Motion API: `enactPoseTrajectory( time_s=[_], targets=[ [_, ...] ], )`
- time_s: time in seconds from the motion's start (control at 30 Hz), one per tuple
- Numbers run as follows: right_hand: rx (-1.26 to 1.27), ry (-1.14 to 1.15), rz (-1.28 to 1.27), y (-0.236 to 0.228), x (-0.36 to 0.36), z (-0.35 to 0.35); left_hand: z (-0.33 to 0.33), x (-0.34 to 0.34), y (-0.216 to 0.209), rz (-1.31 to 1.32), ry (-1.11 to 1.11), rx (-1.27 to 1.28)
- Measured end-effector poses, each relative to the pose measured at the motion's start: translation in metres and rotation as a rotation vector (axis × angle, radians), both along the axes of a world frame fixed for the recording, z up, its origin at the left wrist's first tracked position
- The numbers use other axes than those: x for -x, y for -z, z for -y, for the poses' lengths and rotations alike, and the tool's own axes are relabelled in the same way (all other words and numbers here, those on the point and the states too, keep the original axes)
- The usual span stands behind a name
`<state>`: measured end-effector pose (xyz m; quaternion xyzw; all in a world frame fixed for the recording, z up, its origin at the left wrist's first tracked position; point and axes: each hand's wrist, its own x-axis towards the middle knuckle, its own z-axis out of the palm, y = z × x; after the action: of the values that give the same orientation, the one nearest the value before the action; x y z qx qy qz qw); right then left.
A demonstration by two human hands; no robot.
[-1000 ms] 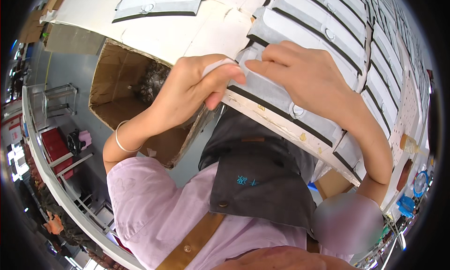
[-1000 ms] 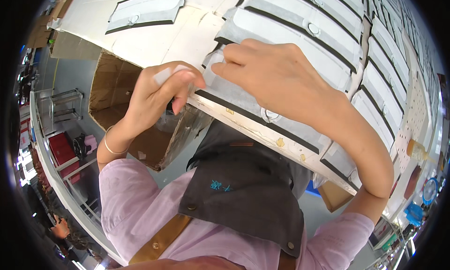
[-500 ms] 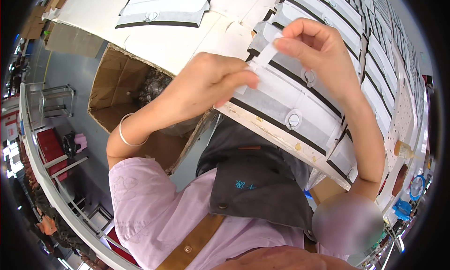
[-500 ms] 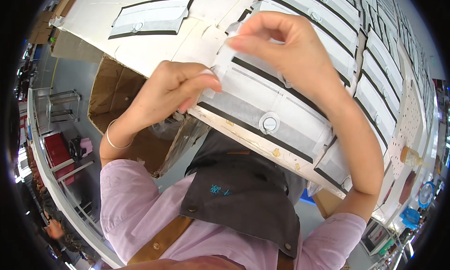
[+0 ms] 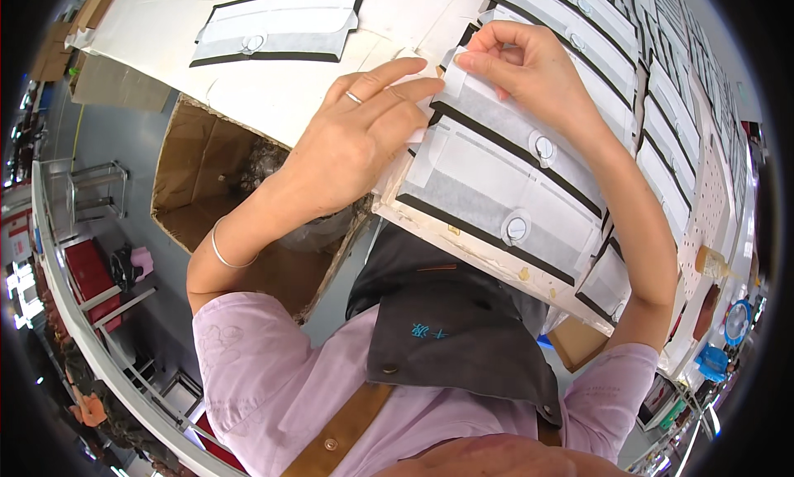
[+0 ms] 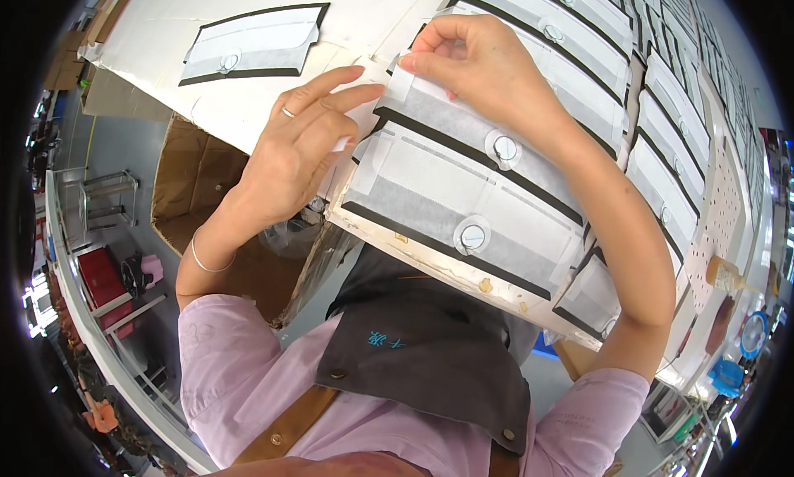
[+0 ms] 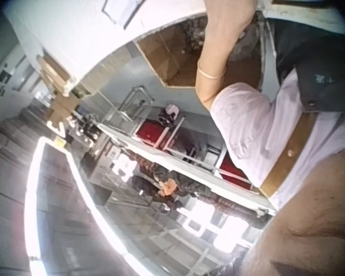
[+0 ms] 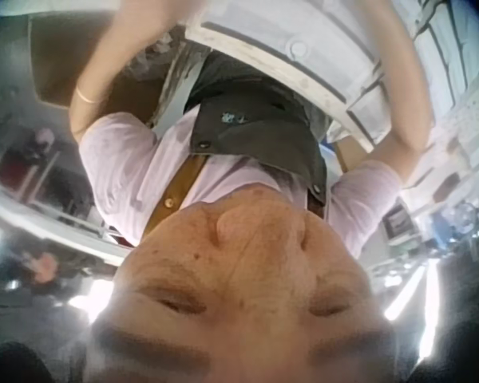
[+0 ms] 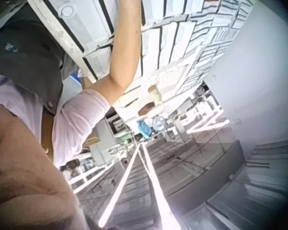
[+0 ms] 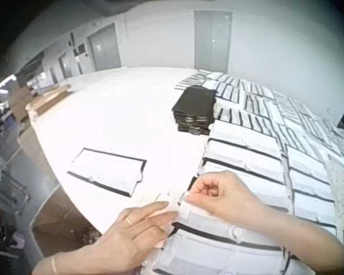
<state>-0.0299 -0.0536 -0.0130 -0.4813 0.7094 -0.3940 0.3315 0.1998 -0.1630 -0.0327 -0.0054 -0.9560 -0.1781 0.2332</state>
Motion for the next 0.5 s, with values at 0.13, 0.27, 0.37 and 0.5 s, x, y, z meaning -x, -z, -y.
enactPoseTrajectory(
  time_s=[0.13,0.27,0.37,0.5],
  targets=[
    [-0.043,0.03,-0.025,0.001,-0.001,-0.001,-0.005,0.007,0.001,0.016,0.033,0.033],
    [0.053,0.017,-0.222,0.009,-0.002,-0.001,-0.005,0.011,0.001,0.04,0.038,0.124],
    [0.136,0.031,-0.418,0.008,-0.003,0.0,-0.006,0.012,-0.002,0.052,0.047,0.129],
    [0.367,-0.073,-0.69,0.013,0.005,-0.004,-0.004,0.013,-0.002,0.06,0.057,0.132]
  ],
)
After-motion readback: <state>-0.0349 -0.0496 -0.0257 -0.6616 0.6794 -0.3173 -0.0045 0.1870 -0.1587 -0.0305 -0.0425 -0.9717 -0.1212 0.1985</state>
